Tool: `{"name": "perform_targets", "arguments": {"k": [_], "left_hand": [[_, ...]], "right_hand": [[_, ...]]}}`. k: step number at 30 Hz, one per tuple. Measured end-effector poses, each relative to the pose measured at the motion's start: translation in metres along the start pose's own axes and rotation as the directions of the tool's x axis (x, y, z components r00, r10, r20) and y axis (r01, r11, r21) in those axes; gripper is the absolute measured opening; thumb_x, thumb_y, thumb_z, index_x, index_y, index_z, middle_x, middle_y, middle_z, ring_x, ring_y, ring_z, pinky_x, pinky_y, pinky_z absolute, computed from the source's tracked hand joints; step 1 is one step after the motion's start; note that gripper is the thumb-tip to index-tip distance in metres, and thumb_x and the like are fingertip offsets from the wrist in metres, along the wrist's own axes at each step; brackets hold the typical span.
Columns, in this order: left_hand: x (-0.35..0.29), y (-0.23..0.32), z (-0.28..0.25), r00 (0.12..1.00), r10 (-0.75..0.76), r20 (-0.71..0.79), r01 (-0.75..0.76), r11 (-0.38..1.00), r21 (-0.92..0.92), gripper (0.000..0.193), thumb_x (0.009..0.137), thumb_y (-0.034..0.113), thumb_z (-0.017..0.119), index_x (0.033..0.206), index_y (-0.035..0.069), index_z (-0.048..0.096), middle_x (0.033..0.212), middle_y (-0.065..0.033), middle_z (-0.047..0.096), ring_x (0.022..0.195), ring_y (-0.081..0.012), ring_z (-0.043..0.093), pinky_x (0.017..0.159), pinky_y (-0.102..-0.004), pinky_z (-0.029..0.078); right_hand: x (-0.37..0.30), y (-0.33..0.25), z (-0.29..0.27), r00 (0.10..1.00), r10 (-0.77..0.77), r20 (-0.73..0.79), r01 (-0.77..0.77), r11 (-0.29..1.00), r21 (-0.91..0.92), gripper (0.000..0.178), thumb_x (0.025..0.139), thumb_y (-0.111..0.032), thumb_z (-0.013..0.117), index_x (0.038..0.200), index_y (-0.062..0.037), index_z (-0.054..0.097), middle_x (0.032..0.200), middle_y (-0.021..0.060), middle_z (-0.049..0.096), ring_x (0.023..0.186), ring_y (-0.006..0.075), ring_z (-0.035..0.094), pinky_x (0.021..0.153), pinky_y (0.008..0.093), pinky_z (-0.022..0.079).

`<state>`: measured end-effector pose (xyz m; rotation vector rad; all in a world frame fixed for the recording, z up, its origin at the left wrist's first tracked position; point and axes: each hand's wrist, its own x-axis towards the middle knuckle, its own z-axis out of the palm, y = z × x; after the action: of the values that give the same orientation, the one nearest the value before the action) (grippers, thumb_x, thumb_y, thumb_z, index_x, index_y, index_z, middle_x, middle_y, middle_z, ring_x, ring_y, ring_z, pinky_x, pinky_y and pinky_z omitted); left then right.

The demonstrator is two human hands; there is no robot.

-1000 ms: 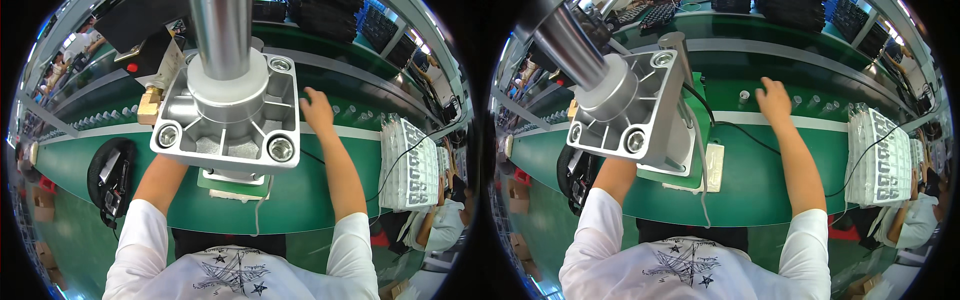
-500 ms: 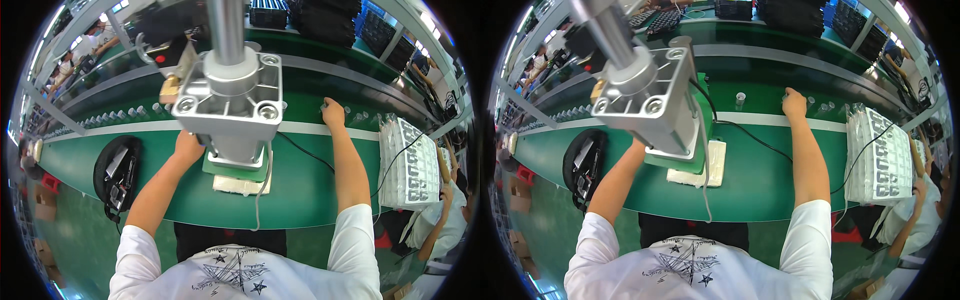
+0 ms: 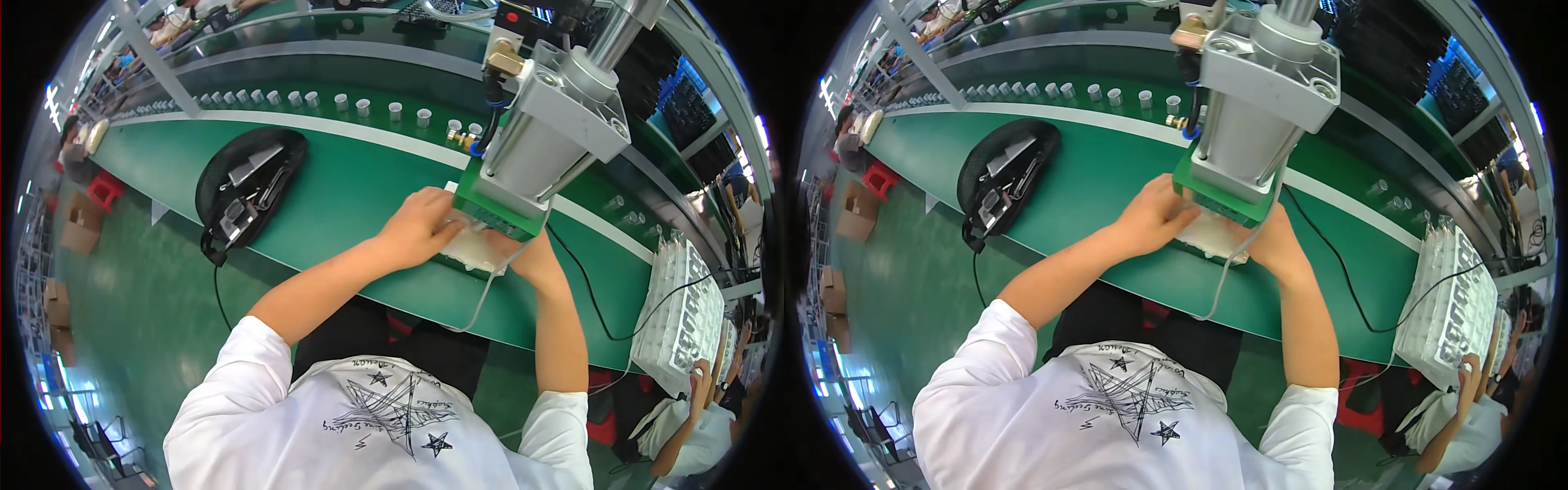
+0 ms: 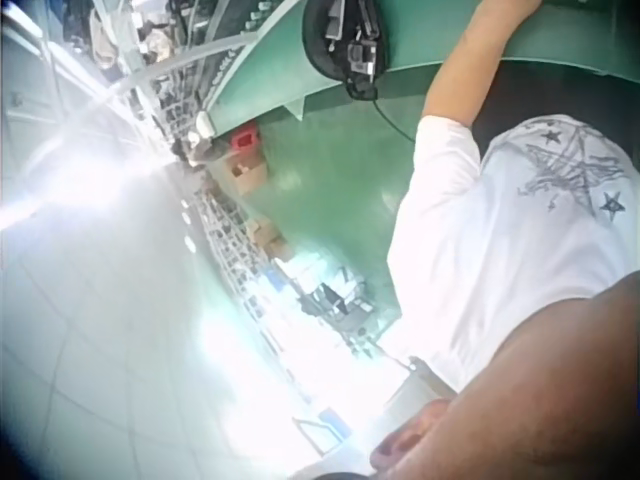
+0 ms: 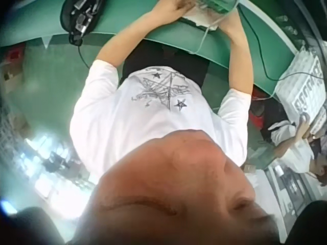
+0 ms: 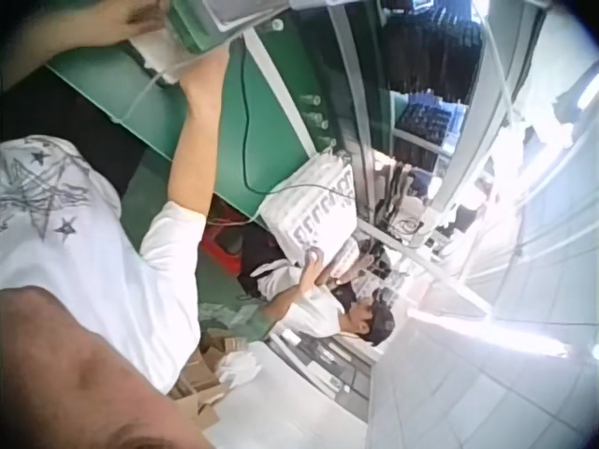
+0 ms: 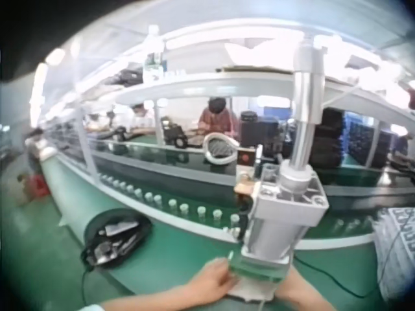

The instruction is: Assembling small electronics components using a manual press machine on a production line.

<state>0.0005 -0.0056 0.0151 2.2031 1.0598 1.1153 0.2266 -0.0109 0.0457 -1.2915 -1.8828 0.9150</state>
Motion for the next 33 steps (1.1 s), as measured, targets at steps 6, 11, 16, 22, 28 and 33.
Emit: {"name": "perform_targets", "arguments": {"k": [6,11,16,22,28,33], "left_hand": [[-0.004,0.001,0.007,0.993,-0.035,0.108,0.031,0.999,0.043,0.035,0.084,0.018,0.067,0.115,0.009,0.056,0.108,-0.0115,0.062,0.116,-0.0356,0.051,0.101,-0.0481,0.035],[0.005,0.005,0.019,0.998,-0.026,0.057,0.022,0.997,0.070,0.043,0.082,0.017,0.068,0.122,0.008,0.054,0.119,-0.0152,0.059,0.125,-0.0361,0.046,0.108,-0.0496,0.031],[0.008,-0.006,0.007,0.984,-0.036,0.175,0.031,0.999,0.032,0.046,0.083,0.017,0.068,0.125,0.007,0.053,0.127,-0.0177,0.055,0.127,-0.0380,0.044,0.109,-0.0496,0.031],[0.004,-0.012,-0.001,0.977,-0.021,0.213,0.023,1.000,-0.006,0.048,0.084,0.016,0.067,0.127,0.004,0.050,0.130,-0.0176,0.054,0.127,-0.0369,0.046,0.106,-0.0465,0.036],[-0.032,-0.030,-0.016,0.998,-0.048,-0.036,0.052,0.994,0.098,0.034,0.086,0.010,0.062,0.118,0.003,0.054,0.125,-0.0150,0.057,0.121,-0.0354,0.050,0.103,-0.0448,0.040],[-0.047,-0.053,-0.002,0.997,-0.012,-0.073,0.037,0.936,0.349,0.019,0.083,0.007,0.061,0.102,0.005,0.059,0.117,-0.0119,0.059,0.118,-0.0318,0.052,0.101,-0.0455,0.039]], "right_hand": [[-0.009,0.007,0.015,0.990,0.138,-0.024,-0.122,0.931,0.343,0.033,0.077,-0.004,0.072,0.108,-0.0015,0.063,0.097,0.0054,0.066,0.086,0.0116,0.059,0.072,0.0293,0.051],[-0.015,0.018,0.014,0.986,0.068,-0.152,-0.063,0.997,0.038,0.035,0.078,-0.009,0.075,0.110,-0.0008,0.063,0.099,0.0073,0.067,0.083,0.0133,0.063,0.064,0.0286,0.050],[-0.014,0.016,0.031,0.977,0.033,-0.208,0.000,0.987,0.159,0.038,0.080,-0.008,0.074,0.114,0.0012,0.061,0.101,0.0107,0.068,0.084,0.0156,0.065,0.068,0.0267,0.052],[-0.016,0.022,0.024,0.941,-0.150,-0.302,0.165,0.986,0.026,0.034,0.084,-0.007,0.071,0.115,0.0043,0.060,0.100,0.0079,0.068,0.087,0.0152,0.064,0.079,0.0260,0.051],[-0.018,0.086,-0.005,0.851,0.121,-0.511,-0.039,0.985,0.168,0.019,0.094,-0.013,0.060,0.103,0.0032,0.067,0.083,0.0024,0.063,0.074,0.0101,0.057,0.068,0.0244,0.048],[-0.010,0.098,-0.004,0.852,0.191,-0.487,-0.051,0.957,0.285,0.022,0.097,-0.014,0.057,0.101,0.0037,0.068,0.077,-0.0006,0.061,0.068,0.0079,0.053,0.063,0.0228,0.043]]}}
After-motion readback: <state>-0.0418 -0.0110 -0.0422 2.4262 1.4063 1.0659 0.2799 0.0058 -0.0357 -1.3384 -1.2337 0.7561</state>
